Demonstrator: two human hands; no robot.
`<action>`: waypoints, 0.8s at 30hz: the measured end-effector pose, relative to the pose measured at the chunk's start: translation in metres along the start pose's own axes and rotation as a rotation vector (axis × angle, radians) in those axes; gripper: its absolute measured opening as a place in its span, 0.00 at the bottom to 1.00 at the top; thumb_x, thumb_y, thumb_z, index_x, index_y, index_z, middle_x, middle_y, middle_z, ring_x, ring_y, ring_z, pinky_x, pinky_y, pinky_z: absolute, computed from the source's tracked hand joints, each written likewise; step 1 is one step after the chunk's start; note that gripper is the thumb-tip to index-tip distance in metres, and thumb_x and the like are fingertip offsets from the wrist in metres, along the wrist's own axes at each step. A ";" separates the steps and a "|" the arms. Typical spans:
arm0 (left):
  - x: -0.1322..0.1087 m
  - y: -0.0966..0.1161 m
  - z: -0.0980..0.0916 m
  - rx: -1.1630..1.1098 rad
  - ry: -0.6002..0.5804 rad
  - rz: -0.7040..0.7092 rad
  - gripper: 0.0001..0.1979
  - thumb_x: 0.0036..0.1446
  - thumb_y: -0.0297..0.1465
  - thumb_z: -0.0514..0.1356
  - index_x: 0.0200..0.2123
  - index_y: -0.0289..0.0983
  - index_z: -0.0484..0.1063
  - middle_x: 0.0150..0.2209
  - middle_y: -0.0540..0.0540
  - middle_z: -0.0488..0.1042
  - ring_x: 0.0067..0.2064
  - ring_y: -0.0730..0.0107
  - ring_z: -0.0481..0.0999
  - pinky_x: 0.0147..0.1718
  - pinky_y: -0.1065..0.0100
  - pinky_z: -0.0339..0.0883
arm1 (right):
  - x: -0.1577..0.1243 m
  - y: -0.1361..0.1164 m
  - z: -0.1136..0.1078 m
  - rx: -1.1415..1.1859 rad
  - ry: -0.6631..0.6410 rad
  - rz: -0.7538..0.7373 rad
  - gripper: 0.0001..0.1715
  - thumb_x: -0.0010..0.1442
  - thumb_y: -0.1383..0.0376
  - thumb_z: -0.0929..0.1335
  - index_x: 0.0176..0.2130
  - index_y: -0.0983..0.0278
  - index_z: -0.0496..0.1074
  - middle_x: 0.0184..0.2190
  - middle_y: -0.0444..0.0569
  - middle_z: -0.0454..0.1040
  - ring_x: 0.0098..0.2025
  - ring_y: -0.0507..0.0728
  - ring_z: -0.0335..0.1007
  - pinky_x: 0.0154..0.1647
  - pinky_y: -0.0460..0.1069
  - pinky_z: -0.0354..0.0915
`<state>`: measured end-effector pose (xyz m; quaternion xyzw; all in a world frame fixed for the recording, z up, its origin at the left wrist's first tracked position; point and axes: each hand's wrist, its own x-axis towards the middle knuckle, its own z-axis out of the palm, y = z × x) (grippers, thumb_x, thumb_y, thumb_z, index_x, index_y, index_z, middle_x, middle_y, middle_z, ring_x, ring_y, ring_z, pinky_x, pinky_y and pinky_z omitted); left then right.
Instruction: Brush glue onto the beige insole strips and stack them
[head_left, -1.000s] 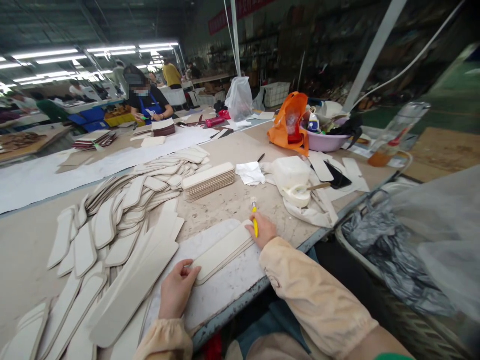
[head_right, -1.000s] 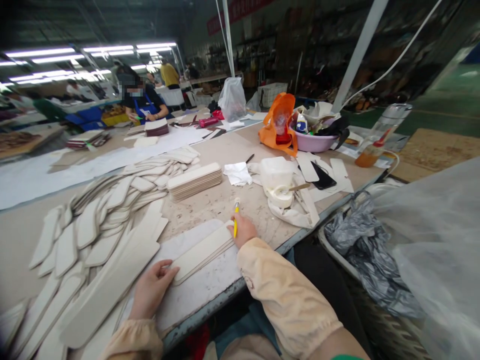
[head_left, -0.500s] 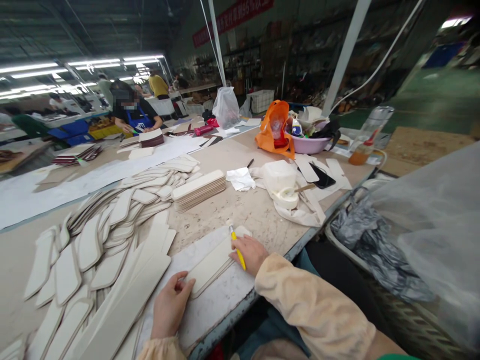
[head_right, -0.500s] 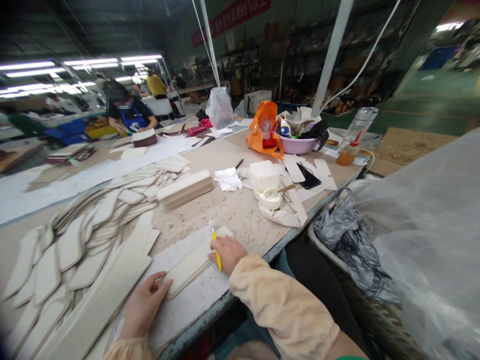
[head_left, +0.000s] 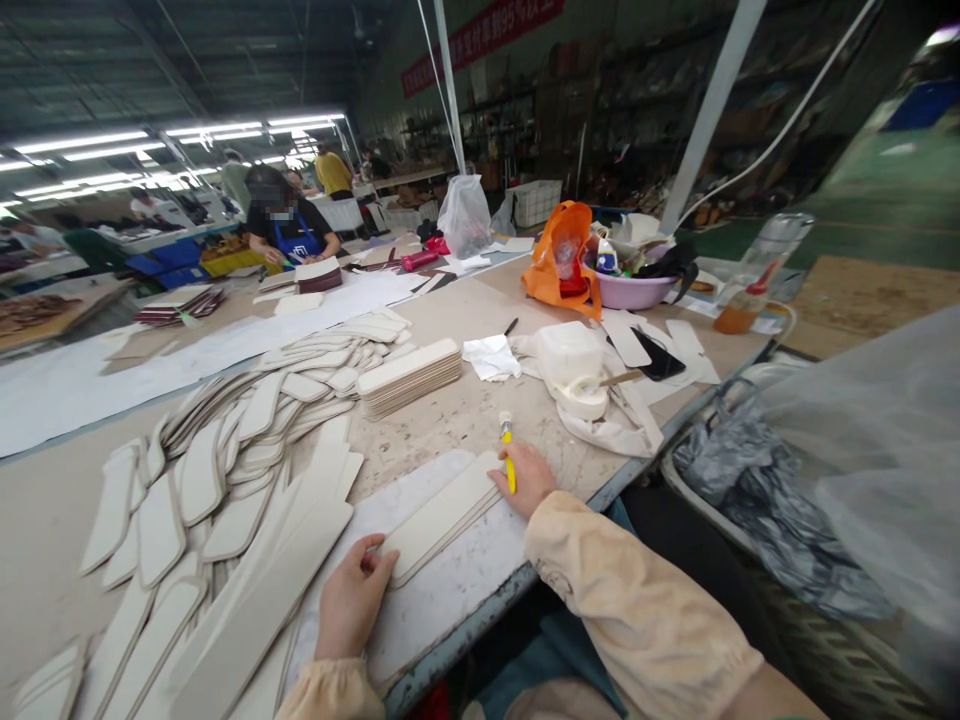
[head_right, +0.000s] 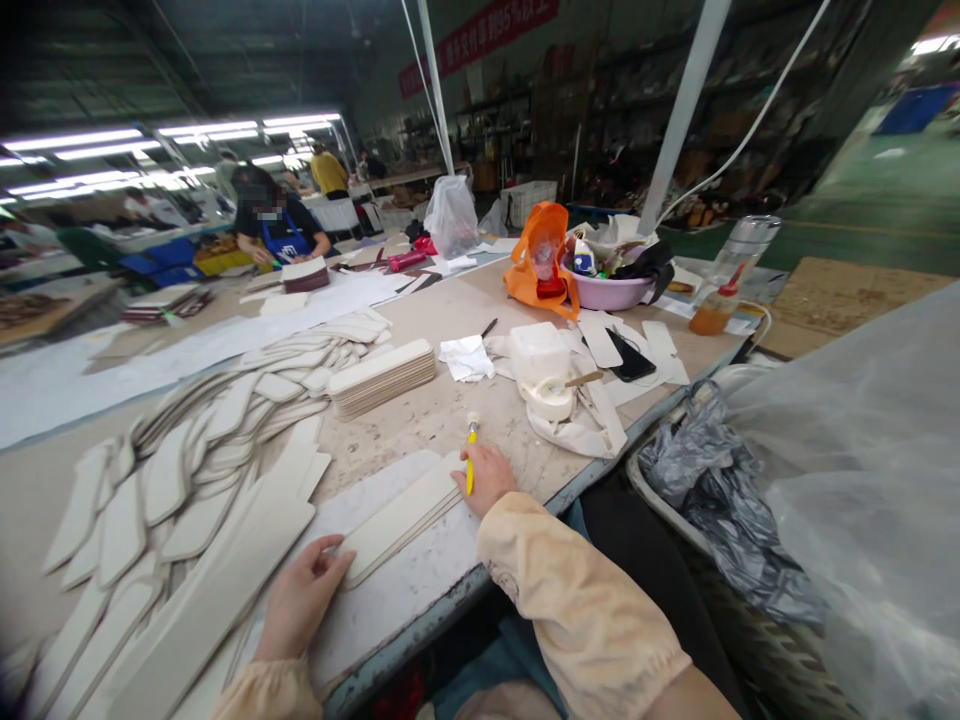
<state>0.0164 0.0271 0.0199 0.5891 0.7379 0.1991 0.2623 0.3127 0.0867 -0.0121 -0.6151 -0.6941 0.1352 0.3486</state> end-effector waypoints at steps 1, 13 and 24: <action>0.000 0.000 0.000 -0.002 -0.001 -0.001 0.23 0.50 0.48 0.56 0.42 0.38 0.70 0.22 0.55 0.69 0.28 0.64 0.72 0.31 0.65 0.60 | 0.001 0.001 0.000 0.015 0.008 0.012 0.12 0.54 0.64 0.70 0.39 0.63 0.66 0.39 0.53 0.73 0.45 0.62 0.66 0.47 0.56 0.63; -0.002 -0.003 0.002 0.031 0.000 0.017 0.25 0.50 0.48 0.56 0.45 0.36 0.71 0.24 0.53 0.69 0.28 0.63 0.72 0.31 0.64 0.62 | -0.003 -0.012 -0.003 0.527 0.170 0.061 0.14 0.55 0.61 0.68 0.38 0.57 0.59 0.46 0.50 0.74 0.39 0.58 0.72 0.42 0.55 0.67; -0.024 0.068 -0.023 -0.257 -0.034 0.329 0.22 0.52 0.43 0.61 0.47 0.37 0.72 0.46 0.42 0.75 0.49 0.57 0.72 0.50 0.59 0.64 | 0.033 -0.083 -0.070 1.345 -0.066 0.002 0.26 0.47 0.64 0.76 0.36 0.57 0.56 0.40 0.44 0.75 0.30 0.52 0.67 0.30 0.48 0.62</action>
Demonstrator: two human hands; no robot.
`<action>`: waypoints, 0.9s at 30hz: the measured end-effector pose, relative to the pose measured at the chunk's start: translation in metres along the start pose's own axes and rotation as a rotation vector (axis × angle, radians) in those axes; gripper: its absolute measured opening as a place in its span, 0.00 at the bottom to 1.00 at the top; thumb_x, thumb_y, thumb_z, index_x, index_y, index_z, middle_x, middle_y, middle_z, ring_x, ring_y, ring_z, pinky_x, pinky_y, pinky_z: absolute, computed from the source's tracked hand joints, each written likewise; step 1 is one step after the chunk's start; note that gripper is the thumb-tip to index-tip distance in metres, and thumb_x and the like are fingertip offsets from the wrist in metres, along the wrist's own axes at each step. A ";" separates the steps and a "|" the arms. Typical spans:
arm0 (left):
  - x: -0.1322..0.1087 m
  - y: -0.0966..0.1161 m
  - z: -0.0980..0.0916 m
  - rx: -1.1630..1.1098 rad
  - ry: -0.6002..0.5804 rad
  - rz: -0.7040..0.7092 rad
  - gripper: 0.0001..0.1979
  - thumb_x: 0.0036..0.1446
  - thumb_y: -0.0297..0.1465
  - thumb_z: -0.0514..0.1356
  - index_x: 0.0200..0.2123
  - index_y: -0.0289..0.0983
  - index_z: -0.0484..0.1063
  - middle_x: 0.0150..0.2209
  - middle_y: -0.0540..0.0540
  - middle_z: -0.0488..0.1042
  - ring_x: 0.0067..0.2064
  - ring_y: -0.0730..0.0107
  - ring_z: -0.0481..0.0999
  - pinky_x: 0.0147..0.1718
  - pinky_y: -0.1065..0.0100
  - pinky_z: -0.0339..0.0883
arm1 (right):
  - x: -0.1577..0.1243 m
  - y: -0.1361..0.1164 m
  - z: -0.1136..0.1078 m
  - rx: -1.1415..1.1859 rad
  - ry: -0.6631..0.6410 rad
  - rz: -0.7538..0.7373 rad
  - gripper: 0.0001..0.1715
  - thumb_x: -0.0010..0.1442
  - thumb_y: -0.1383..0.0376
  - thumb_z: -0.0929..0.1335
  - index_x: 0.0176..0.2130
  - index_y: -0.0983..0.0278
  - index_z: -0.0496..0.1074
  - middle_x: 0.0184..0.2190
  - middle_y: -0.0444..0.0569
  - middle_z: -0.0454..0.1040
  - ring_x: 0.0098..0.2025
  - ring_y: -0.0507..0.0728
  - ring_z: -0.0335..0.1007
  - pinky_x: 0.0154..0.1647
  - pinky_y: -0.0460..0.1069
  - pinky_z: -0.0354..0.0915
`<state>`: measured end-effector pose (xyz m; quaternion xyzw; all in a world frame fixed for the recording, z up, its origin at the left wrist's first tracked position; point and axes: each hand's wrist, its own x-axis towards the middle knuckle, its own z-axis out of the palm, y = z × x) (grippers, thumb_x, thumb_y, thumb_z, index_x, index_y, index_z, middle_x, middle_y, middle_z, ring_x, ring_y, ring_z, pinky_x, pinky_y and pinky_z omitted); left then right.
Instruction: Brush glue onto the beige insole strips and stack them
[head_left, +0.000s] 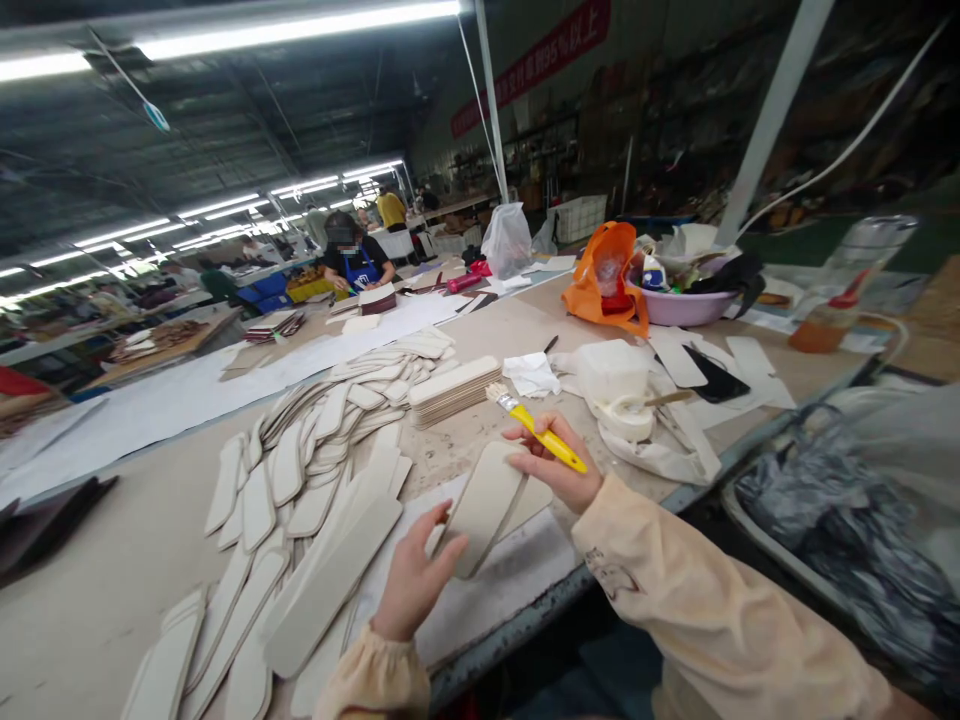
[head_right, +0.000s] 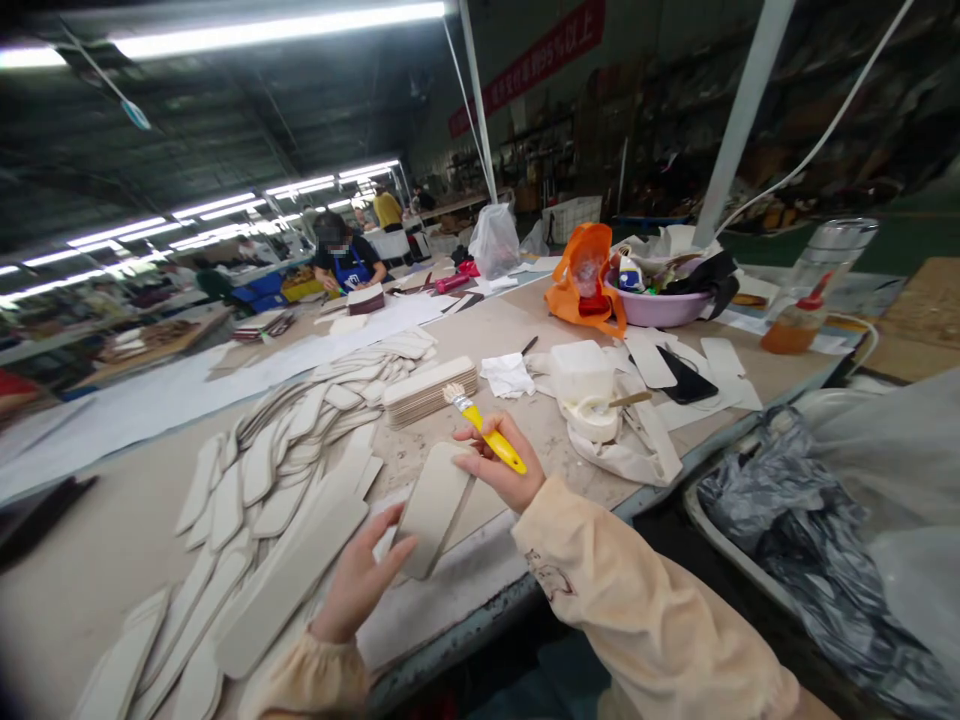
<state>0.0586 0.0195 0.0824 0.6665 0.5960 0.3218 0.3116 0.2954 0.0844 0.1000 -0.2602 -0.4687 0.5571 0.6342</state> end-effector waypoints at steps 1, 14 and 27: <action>0.001 0.009 0.005 -0.054 -0.077 -0.020 0.18 0.53 0.43 0.60 0.42 0.36 0.75 0.40 0.44 0.77 0.43 0.60 0.74 0.44 0.62 0.66 | 0.003 -0.005 0.002 0.015 -0.013 0.006 0.26 0.46 0.64 0.76 0.35 0.57 0.56 0.40 0.44 0.75 0.31 0.53 0.68 0.31 0.48 0.62; -0.035 0.042 0.107 -0.645 -0.014 -0.421 0.18 0.50 0.43 0.64 0.37 0.35 0.72 0.29 0.49 0.74 0.26 0.72 0.70 0.26 0.71 0.64 | -0.006 0.019 -0.021 -0.014 0.244 0.092 0.24 0.46 0.60 0.75 0.33 0.58 0.57 0.21 0.34 0.59 0.23 0.49 0.54 0.24 0.45 0.52; -0.031 0.055 0.124 -0.851 0.005 -0.445 0.17 0.47 0.37 0.68 0.39 0.34 0.74 0.33 0.46 0.77 0.31 0.70 0.74 0.31 0.70 0.68 | -0.001 0.021 -0.041 -0.056 0.243 0.123 0.23 0.44 0.61 0.74 0.34 0.58 0.58 0.22 0.35 0.61 0.23 0.50 0.55 0.24 0.45 0.51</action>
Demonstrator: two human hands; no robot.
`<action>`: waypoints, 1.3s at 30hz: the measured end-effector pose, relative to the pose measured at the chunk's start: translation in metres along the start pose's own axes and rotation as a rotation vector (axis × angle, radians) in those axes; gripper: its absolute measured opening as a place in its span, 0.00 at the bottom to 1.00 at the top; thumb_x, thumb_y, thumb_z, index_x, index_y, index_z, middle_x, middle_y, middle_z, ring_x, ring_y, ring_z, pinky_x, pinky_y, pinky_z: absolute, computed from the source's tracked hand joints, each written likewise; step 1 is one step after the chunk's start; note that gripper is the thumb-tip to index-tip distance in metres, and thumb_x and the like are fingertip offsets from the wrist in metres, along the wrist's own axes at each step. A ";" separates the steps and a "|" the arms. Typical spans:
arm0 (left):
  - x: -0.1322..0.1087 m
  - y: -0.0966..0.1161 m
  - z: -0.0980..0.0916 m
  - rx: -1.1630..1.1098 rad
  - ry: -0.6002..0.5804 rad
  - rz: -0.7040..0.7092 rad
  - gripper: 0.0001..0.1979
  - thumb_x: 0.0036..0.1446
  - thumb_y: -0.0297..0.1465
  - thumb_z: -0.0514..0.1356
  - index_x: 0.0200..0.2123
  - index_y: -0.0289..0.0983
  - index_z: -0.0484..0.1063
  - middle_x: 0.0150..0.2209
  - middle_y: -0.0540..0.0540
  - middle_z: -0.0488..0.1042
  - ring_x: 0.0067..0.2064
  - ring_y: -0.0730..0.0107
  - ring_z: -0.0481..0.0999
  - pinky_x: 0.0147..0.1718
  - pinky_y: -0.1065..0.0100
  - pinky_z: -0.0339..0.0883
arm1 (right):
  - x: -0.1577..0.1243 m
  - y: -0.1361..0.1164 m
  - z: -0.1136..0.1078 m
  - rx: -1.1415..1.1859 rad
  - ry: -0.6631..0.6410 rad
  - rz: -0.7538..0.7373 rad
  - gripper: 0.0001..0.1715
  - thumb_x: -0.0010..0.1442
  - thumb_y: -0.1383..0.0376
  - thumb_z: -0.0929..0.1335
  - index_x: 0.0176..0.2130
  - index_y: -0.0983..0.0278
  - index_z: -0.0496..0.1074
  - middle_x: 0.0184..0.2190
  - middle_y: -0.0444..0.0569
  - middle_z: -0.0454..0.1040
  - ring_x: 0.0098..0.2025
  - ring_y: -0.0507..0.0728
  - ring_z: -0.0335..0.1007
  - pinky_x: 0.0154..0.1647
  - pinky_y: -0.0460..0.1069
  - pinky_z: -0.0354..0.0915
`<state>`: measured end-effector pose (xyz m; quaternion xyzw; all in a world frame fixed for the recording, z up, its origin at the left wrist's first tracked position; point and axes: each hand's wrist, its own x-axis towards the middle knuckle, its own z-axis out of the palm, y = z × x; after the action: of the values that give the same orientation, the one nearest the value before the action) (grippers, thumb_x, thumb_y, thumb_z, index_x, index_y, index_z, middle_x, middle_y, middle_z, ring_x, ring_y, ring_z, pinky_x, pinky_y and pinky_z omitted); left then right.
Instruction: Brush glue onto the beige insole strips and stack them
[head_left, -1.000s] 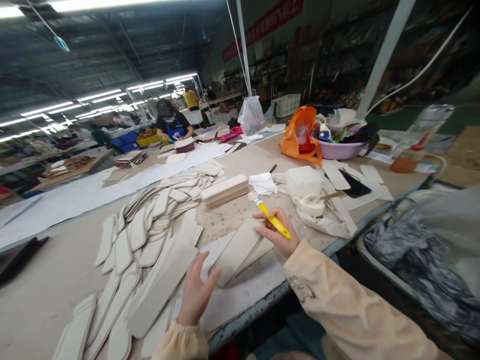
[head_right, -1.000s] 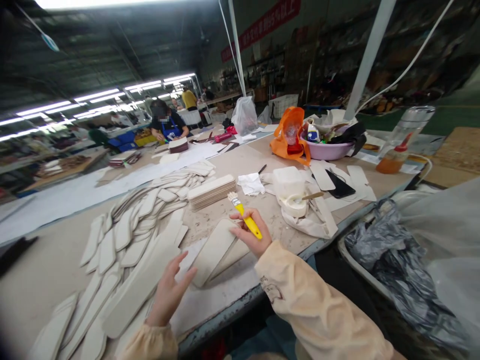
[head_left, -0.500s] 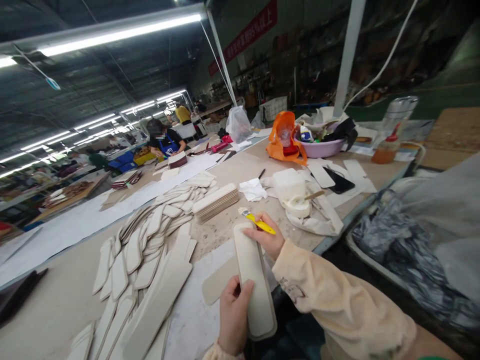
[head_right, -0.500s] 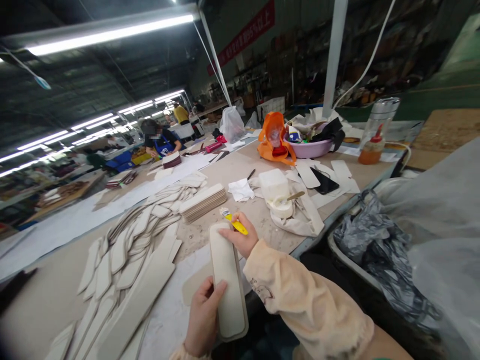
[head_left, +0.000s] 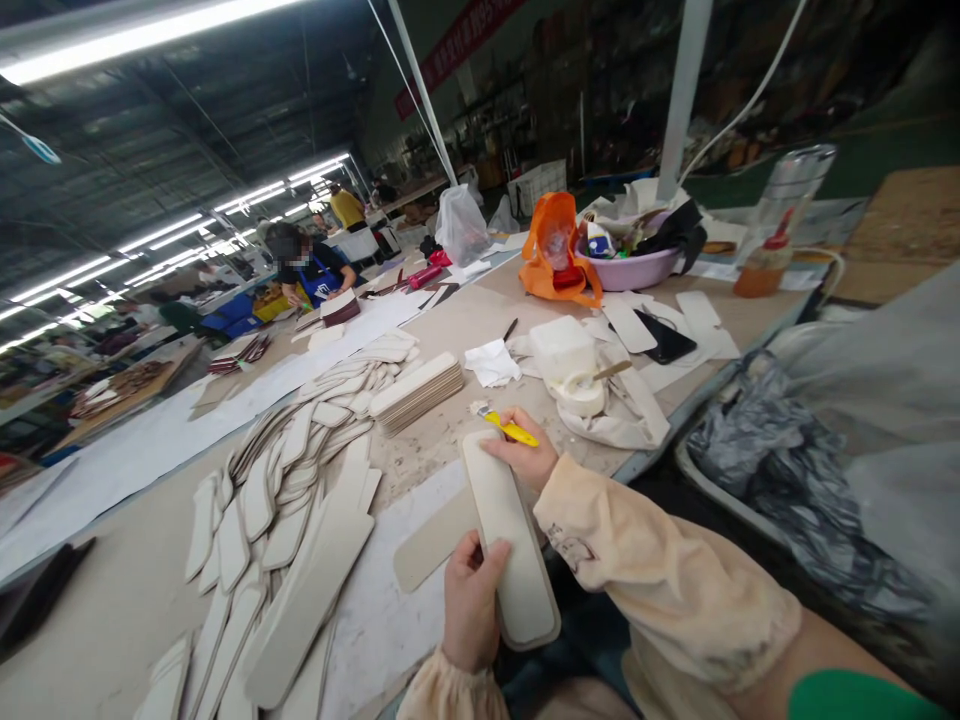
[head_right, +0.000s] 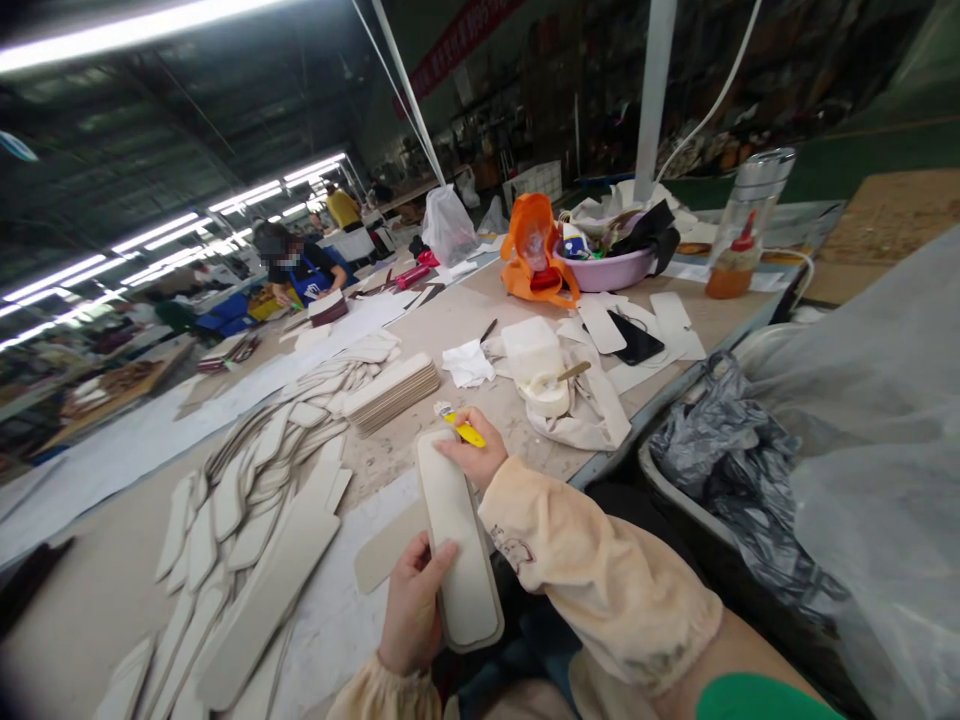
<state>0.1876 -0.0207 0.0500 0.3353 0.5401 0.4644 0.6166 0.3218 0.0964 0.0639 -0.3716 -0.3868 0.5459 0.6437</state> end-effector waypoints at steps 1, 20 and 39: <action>-0.002 0.001 0.002 -0.053 -0.025 -0.026 0.18 0.48 0.38 0.67 0.41 0.34 0.74 0.35 0.45 0.78 0.33 0.68 0.75 0.33 0.69 0.69 | 0.000 0.001 0.000 0.009 0.005 -0.002 0.23 0.44 0.61 0.74 0.34 0.58 0.58 0.22 0.35 0.61 0.24 0.50 0.55 0.24 0.45 0.52; -0.029 -0.019 -0.017 -0.078 -0.402 -0.367 0.25 0.48 0.38 0.68 0.46 0.30 0.72 0.45 0.34 0.77 0.41 0.56 0.79 0.32 0.68 0.75 | 0.005 0.016 -0.004 -0.053 0.072 -0.009 0.23 0.43 0.59 0.75 0.33 0.58 0.59 0.20 0.34 0.58 0.23 0.49 0.53 0.24 0.45 0.53; -0.032 -0.028 -0.022 -0.106 -0.394 -0.384 0.25 0.46 0.38 0.69 0.44 0.29 0.74 0.41 0.34 0.78 0.38 0.58 0.80 0.30 0.69 0.75 | 0.003 0.014 -0.007 -0.200 0.034 -0.072 0.22 0.47 0.56 0.74 0.32 0.57 0.60 0.21 0.37 0.58 0.23 0.52 0.53 0.24 0.47 0.51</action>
<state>0.1725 -0.0625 0.0312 0.2778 0.4384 0.2927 0.8031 0.3227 0.1004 0.0490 -0.4290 -0.4412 0.4750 0.6291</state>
